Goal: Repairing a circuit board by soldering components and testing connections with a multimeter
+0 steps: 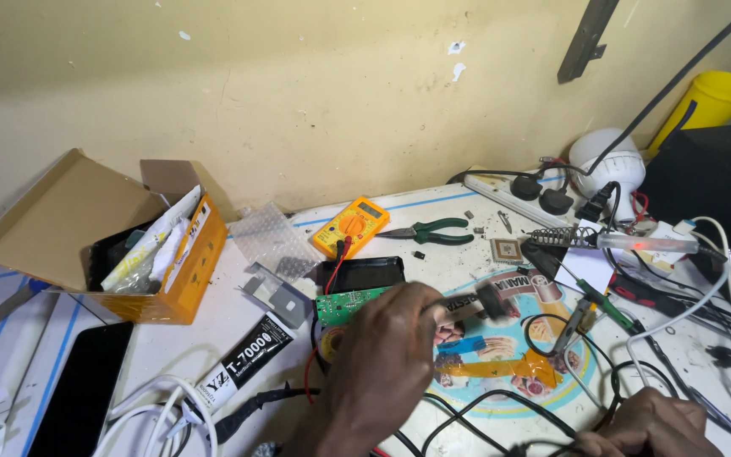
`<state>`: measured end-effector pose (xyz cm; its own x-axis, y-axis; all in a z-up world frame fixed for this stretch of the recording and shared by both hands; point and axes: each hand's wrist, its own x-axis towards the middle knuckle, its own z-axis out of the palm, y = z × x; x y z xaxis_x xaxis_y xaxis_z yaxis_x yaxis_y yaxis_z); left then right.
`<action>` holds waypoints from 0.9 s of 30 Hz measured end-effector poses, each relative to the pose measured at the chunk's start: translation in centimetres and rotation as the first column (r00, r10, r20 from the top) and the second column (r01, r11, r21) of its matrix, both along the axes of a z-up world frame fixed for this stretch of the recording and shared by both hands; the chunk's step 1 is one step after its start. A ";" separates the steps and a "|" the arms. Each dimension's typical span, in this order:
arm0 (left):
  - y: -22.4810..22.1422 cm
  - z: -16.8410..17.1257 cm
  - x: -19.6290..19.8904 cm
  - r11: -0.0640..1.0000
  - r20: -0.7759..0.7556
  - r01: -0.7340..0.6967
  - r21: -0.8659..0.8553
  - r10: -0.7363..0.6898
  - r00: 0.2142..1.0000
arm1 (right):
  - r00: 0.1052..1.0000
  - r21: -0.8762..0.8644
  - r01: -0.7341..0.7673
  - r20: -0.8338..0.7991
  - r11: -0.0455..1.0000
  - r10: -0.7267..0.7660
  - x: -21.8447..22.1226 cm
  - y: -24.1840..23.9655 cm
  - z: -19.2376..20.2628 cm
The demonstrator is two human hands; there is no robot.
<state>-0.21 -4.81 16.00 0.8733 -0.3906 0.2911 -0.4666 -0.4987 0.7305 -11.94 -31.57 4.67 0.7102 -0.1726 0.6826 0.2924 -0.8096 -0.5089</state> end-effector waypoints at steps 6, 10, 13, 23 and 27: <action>0.8 6.1 1.2 0.699 -0.260 -0.084 -0.710 -0.149 0.954 | 0.904 -0.461 -0.017 -0.386 0.887 -0.183 1.7 -0.9 0.5; 2.1 10.1 0.9 0.369 -0.110 0.033 -0.929 -0.361 0.926 | 1.000 -0.108 0.000 0.024 0.994 0.003 2.7 7.2 8.8; 2.9 11.5 -0.4 0.071 0.106 0.151 -0.986 -0.436 0.894 | 0.942 0.027 -0.333 -0.023 0.942 0.334 4.8 9.2 9.0; 14.0 10.5 0.7 -0.028 0.098 0.094 -0.995 -0.314 0.944 | 0.857 0.346 -0.315 -0.296 0.883 0.422 9.3 10.3 9.0; 15.8 10.4 1.2 -0.087 0.101 0.080 -0.993 -0.260 0.960 | 0.871 0.016 0.105 -0.484 0.994 -0.084 10.3 5.2 8.2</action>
